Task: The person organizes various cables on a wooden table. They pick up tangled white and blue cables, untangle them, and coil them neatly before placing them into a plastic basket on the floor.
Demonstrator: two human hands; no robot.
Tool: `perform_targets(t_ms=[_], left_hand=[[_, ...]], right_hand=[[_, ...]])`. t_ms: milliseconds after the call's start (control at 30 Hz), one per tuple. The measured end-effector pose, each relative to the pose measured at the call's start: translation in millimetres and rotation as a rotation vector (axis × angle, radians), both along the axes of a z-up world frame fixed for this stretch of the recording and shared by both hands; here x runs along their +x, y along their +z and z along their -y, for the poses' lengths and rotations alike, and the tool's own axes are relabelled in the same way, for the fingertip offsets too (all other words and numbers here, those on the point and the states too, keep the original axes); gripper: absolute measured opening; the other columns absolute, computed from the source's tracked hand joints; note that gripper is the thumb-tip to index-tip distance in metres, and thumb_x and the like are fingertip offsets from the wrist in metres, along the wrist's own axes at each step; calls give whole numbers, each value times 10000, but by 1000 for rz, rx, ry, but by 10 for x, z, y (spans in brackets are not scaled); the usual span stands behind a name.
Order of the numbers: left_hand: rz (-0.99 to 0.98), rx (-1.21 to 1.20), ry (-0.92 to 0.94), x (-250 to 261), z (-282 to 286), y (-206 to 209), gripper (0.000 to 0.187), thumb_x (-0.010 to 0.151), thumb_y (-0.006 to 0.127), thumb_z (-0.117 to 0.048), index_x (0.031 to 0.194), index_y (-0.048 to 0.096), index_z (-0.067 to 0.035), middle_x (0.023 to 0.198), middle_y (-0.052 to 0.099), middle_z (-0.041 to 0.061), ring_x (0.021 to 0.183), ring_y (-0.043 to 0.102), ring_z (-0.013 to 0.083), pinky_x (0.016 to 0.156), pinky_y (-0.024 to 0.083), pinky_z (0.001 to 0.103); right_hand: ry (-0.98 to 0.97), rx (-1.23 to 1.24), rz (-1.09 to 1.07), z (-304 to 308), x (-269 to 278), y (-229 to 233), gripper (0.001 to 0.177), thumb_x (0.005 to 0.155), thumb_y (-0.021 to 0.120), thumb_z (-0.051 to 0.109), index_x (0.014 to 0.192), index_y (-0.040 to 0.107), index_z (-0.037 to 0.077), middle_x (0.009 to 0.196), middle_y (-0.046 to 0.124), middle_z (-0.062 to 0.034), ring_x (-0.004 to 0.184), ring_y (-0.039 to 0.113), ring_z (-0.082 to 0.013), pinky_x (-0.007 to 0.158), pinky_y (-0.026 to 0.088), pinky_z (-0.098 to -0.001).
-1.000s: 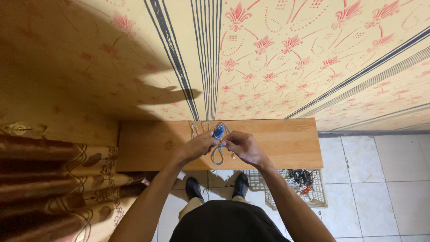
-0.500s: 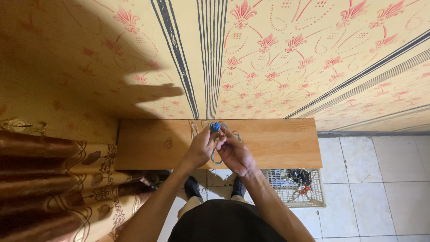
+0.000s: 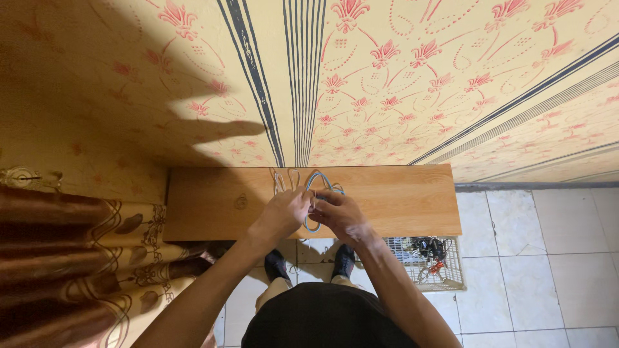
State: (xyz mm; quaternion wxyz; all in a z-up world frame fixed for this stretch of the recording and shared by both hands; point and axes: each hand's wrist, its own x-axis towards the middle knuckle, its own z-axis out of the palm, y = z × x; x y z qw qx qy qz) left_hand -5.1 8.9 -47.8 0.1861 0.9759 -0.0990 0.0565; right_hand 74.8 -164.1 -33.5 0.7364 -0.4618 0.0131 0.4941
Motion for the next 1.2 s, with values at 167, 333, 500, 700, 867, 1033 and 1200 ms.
perform_targets(t_ms=[167,333,500,700,867,1033,1200], left_hand=[[-70,-231,33,-2,-20,-54,106,953,552,-79,1022,566,-1,941,627,192,871,666,389,756,526,466],[-394,-509,137,162,-20,61,263,974,651,-194,1104,548,11,985,677,225,947,674,410,772,517,475],[-196,-628,165,428,36,-119,390,891,771,-129,1192,563,3,981,732,190,886,746,311,733,567,402],[-161,-917,344,761,691,-289,563,813,823,-71,1294,534,-24,974,756,147,815,757,219,675,607,341],[-194,-840,321,1058,1426,-555,569,868,760,-53,1365,484,-25,1018,765,146,784,757,218,678,593,343],[-289,-727,45,1246,2222,-1021,601,932,543,75,1508,466,-80,1145,710,222,911,730,363,817,554,456],[-429,-486,-232,1368,2963,-1589,795,790,499,116,1550,316,-30,1316,596,283,1066,618,462,870,506,522]], right_hand=[[7,-340,460,-19,-2,22,385,888,766,126,1188,633,-77,1018,732,-135,916,690,-179,782,560,-316],[-40,-334,690,146,62,-62,337,878,748,103,1180,655,-13,1010,760,-110,917,714,-147,749,575,-276],[-151,-312,644,366,189,-332,263,885,788,88,1085,670,-33,987,772,-135,864,721,-144,740,600,-288],[-188,-511,760,782,249,-446,300,859,791,115,1084,650,-24,961,764,-118,871,723,-124,782,609,-288],[-338,-642,641,1250,350,-684,319,866,774,138,1123,651,-4,960,776,-110,860,738,-135,766,598,-284],[-567,-734,437,1907,499,-1243,350,851,783,153,1137,656,-4,949,777,-115,837,735,-150,731,600,-301],[-715,-950,228,2641,536,-1739,370,851,806,216,1126,675,5,933,771,-106,819,720,-167,695,566,-313]])
